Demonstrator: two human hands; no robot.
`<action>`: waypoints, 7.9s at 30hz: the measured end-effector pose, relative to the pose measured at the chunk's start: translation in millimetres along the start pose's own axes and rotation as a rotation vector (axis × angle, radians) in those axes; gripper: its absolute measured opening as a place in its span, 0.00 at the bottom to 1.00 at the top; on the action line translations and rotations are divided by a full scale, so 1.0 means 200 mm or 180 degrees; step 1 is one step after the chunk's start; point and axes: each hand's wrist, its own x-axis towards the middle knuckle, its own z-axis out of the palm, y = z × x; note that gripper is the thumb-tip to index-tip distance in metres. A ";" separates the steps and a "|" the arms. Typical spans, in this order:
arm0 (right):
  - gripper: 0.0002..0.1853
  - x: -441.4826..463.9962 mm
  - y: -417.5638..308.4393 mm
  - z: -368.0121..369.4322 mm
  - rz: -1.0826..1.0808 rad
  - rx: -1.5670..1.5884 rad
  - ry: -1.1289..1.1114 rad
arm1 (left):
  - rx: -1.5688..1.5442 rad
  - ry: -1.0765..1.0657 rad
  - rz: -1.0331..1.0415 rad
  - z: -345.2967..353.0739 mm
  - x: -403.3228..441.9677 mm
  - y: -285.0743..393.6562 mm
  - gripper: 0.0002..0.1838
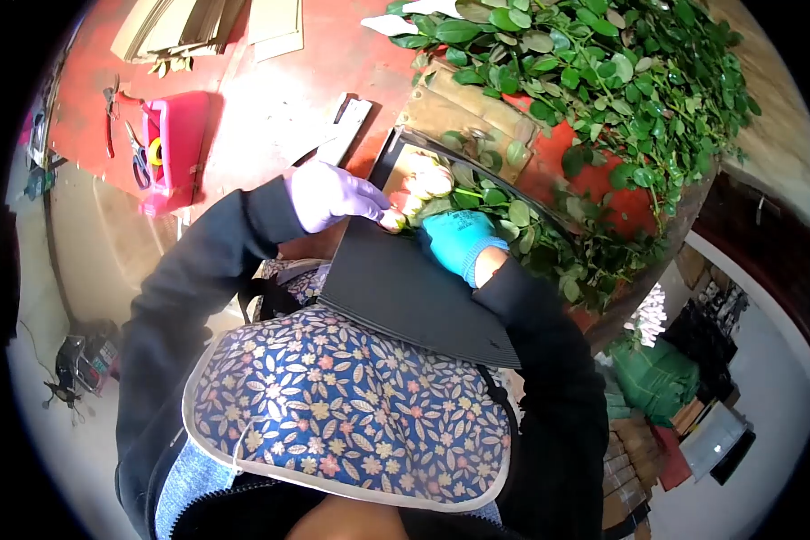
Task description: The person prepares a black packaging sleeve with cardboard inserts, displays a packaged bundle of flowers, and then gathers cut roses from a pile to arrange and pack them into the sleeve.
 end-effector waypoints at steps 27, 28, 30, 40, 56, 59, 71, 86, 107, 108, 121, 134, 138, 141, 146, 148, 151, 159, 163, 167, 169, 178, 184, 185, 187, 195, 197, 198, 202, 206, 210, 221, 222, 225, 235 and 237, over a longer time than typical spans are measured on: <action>0.08 0.03 -0.04 -0.04 -0.0196 -0.0465 0.1439 | 0.0718 -0.0982 -0.0958 0.10 0.05 0.08 0.10; 0.08 0.03 -0.05 -0.02 -0.0220 -0.0449 0.1468 | 0.0479 -0.0663 -0.0703 0.14 0.02 0.03 0.10; 0.07 0.04 -0.05 -0.01 -0.0241 -0.0599 0.1423 | 0.0259 -0.0327 -0.0455 0.14 0.00 0.01 0.09; 0.12 -0.04 -0.04 -0.08 -0.0293 0.0062 0.1979 | 0.1684 -0.0141 -0.0186 0.15 0.14 0.01 0.09; 0.13 -0.12 -0.05 -0.16 -0.0091 -0.0145 0.2402 | 0.1800 0.0016 -0.0180 0.18 0.13 0.03 0.17; 0.17 -0.15 -0.04 -0.20 0.0242 -0.0334 0.3025 | 0.1950 -0.0257 -0.0610 0.16 0.14 0.10 0.19; 0.16 -0.22 0.06 -0.04 0.0038 0.0632 0.2007 | 0.1239 -0.0221 -0.0467 0.14 0.15 0.04 0.18; 0.23 -0.22 0.08 -0.18 -0.0540 0.0645 0.2453 | 0.0831 -0.0197 -0.0683 0.09 0.19 0.09 0.16; 0.18 0.09 0.10 0.09 -0.0026 0.1272 0.2243 | -0.0091 -0.0005 -0.0718 0.33 0.01 -0.07 0.22; 0.19 0.06 0.09 0.02 0.0027 0.0950 0.1984 | 0.0107 -0.0040 -0.0624 0.26 0.08 0.01 0.22; 0.19 -0.11 0.11 -0.05 -0.0217 0.1049 0.2009 | 0.0143 0.0071 -0.1110 0.19 0.26 0.04 0.17; 0.13 -0.32 0.06 -0.16 -0.0164 0.0475 0.1866 | 0.0305 0.0173 -0.1096 0.15 0.27 0.11 0.14; 0.21 -0.28 0.07 -0.17 -0.0256 0.1244 0.2544 | 0.0600 0.0252 -0.0766 0.20 0.23 0.01 0.12; 0.20 -0.11 0.01 -0.19 0.0235 -0.0310 0.2719 | 0.0532 -0.0205 -0.1259 0.17 0.24 0.03 0.17; 0.14 0.05 0.04 -0.14 0.0514 -0.1212 0.2661 | 0.0865 -0.0077 -0.1112 0.22 0.23 0.02 0.18; 0.12 0.08 0.05 -0.12 0.0461 -0.1155 0.2680 | 0.0781 -0.0022 -0.1203 0.22 0.23 0.01 0.18; 0.12 0.15 0.10 -0.07 0.0543 -0.1056 0.2259 | 0.0818 0.0158 -0.0997 0.28 0.20 -0.06 0.19; 0.13 0.17 0.12 -0.08 0.0485 -0.0783 0.1888 | 0.0470 -0.0122 -0.1203 0.27 0.19 0.01 0.20; 0.13 0.17 0.13 -0.04 0.0440 -0.0947 0.2020 | 0.0449 -0.0310 -0.1437 0.28 0.19 0.02 0.22; 0.13 0.19 0.14 0.00 0.0330 -0.0949 0.2128 | 0.0899 0.0361 -0.0830 0.26 0.20 0.01 0.20; 0.14 0.18 0.13 0.02 0.0290 -0.0941 0.2117 | 0.0972 0.0368 -0.0859 0.24 0.22 0.02 0.20; 0.20 -0.04 0.07 -0.05 0.0267 -0.0618 0.1974 | 0.1293 0.0021 -0.0981 0.20 0.28 0.10 0.23; 0.24 -0.08 0.11 0.21 0.0005 -0.3629 0.2003 | 0.1614 0.0270 -0.0661 0.21 0.22 0.11 0.15; 0.24 -0.10 0.10 0.23 -0.0030 -0.2934 0.1989 | 0.0878 0.0285 -0.0895 0.21 0.21 0.10 0.12; 0.24 -0.19 0.04 0.14 -0.0191 -0.0099 0.1596 | 0.0426 0.0342 -0.0976 0.17 0.22 0.14 0.09; 0.26 -0.21 0.05 0.11 -0.0612 0.2769 0.1231 | 0.0917 0.0461 -0.0836 0.03 0.17 0.26 0.11; 0.26 -0.19 0.07 0.10 -0.0708 0.3277 0.1197 | 0.0826 0.0665 -0.0639 -0.01 0.11 0.23 0.17; 0.27 -0.17 0.08 0.11 -0.0761 0.3496 0.1158 | 0.1079 0.0811 -0.0361 -0.04 0.10 0.21 0.22; 0.26 -0.03 0.17 0.25 -0.0603 0.1712 0.0918 | 0.0764 0.0896 -0.0998 -0.06 -0.07 0.14 0.16; 0.18 -0.11 0.08 -0.01 0.0042 -0.0254 0.2255 | 0.0961 0.0898 -0.1140 -0.10 -0.08 0.15 0.13; 0.22 -0.13 0.05 -0.11 -0.0026 -0.0295 0.2449 | 0.1215 0.0851 -0.1216 -0.10 -0.06 0.18 0.12; 0.25 0.04 0.05 -0.14 0.0291 -0.1223 0.1878 | 0.1243 0.0867 -0.1406 -0.04 -0.02 0.03 0.10; 0.25 0.05 0.04 -0.14 0.0383 -0.1179 0.1795 | 0.1254 0.0843 -0.1377 -0.04 -0.01 0.03 0.10; 0.25 0.08 0.07 -0.11 0.0403 -0.1082 0.1835 | 0.1173 0.0889 -0.1425 -0.06 -0.02 0.06 0.10; 0.22 0.10 0.09 -0.08 0.0273 -0.0748 0.2193 | 0.1193 0.0896 -0.1467 0.00 -0.06 0.02 0.11; 0.27 0.09 0.12 -0.08 -0.0061 -0.0656 0.2453 | 0.1205 0.0855 -0.1524 -0.01 -0.04 0.04 0.11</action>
